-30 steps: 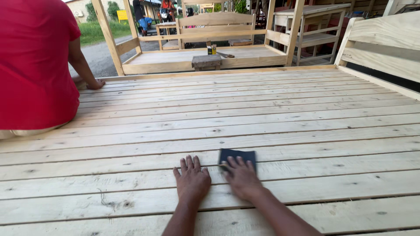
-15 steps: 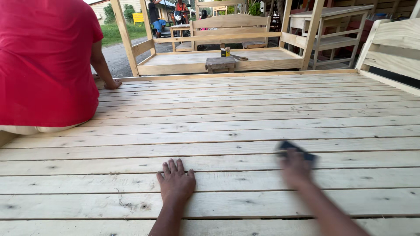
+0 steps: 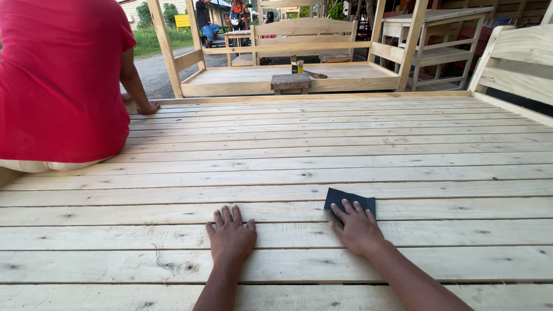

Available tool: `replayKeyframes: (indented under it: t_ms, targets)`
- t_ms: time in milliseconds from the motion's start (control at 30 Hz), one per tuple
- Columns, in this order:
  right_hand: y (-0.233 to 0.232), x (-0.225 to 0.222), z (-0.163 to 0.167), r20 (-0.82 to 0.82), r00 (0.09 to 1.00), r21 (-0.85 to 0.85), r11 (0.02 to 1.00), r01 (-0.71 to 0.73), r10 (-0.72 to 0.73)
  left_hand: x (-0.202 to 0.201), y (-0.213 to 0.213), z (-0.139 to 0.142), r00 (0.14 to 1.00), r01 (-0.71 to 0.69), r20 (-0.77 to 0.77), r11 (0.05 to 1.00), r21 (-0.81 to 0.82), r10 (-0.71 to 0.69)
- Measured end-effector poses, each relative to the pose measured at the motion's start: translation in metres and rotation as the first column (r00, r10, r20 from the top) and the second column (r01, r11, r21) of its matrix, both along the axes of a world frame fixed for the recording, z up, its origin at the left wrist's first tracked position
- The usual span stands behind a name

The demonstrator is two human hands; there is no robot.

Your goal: The person sands the slatted surface of a large wooden bed frame using a sheet of sandpaper held by hand, rubbing back and forth across the planks while steadying the frame with the other hand. The person works progressively along the surface toward the far edge, with another worker sanding the opposite side.

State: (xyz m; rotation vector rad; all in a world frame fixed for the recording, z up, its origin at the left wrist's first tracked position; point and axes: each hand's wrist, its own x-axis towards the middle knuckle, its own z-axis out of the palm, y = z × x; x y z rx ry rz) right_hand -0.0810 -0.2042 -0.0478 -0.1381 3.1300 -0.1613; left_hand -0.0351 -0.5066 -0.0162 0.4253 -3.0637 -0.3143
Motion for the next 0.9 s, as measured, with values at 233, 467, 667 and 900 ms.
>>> replayKeyframes:
  t_ms: [233,467,667,900]
  targets:
    - [0.009,-0.024,-0.008,0.126,0.983,-0.693,0.698,0.181,-0.131,-0.006,0.009,-0.004,0.992,0.123,-0.002,0.991,-0.06,-0.123]
    - [-0.042,0.01,0.004,0.144,0.976,-0.747,-0.628,0.217,0.166,-0.032,0.077,-0.017,0.937,0.345,-0.306,0.305,0.887,-0.169]
    - [-0.028,0.02,0.037,0.02,0.998,-0.917,-0.398,-0.008,-0.066,-0.039,0.061,-0.029,0.959,0.284,-0.266,-0.316,0.905,0.1]
    - [-0.043,0.07,0.146,-0.754,0.521,0.204,0.896,-0.393,0.4,-0.03,0.095,0.025,0.544,0.811,-0.834,0.308,0.497,-0.088]
